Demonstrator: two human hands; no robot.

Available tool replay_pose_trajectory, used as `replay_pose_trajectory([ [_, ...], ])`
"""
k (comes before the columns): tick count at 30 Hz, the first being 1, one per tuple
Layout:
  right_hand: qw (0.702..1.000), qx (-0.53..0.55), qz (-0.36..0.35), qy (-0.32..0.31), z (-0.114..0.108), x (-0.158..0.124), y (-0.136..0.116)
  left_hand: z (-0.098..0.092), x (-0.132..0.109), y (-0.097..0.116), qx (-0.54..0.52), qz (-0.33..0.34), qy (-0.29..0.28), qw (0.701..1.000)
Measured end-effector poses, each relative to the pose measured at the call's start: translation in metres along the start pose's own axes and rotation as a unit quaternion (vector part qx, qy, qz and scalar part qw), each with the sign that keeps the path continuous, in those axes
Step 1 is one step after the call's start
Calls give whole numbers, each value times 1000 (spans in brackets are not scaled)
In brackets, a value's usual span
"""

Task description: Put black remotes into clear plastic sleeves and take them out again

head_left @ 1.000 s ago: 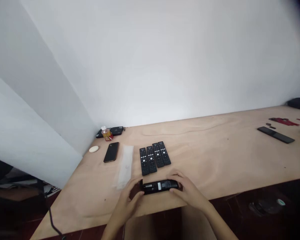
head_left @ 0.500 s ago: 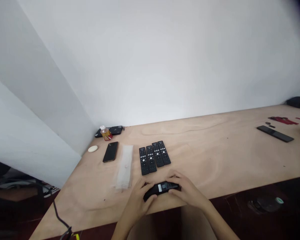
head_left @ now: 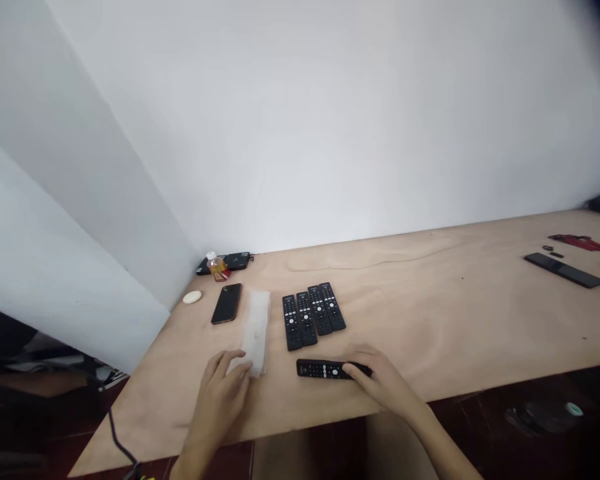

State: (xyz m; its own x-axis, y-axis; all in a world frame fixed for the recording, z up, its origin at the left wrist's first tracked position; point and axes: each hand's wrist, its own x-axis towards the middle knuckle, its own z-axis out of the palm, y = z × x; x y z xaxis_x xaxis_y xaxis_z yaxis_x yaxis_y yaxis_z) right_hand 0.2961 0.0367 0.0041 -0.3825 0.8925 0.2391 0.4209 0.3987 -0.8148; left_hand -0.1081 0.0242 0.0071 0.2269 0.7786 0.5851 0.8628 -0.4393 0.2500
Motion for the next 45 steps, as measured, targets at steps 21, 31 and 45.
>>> replay_pose_trajectory([
  [21, 998, 53, 1, -30, -17, -24, -4, 77, 3, 118, -200, -184, -11, 962],
  [31, 1000, 15, 4, -9, -12, -21, -3, 70, -3, 138, -267, -163, -66, 947],
  [45, 1000, 14, 7, -13, -10, -18, -2, 64, 8, 129, -240, -94, -121, 958],
])
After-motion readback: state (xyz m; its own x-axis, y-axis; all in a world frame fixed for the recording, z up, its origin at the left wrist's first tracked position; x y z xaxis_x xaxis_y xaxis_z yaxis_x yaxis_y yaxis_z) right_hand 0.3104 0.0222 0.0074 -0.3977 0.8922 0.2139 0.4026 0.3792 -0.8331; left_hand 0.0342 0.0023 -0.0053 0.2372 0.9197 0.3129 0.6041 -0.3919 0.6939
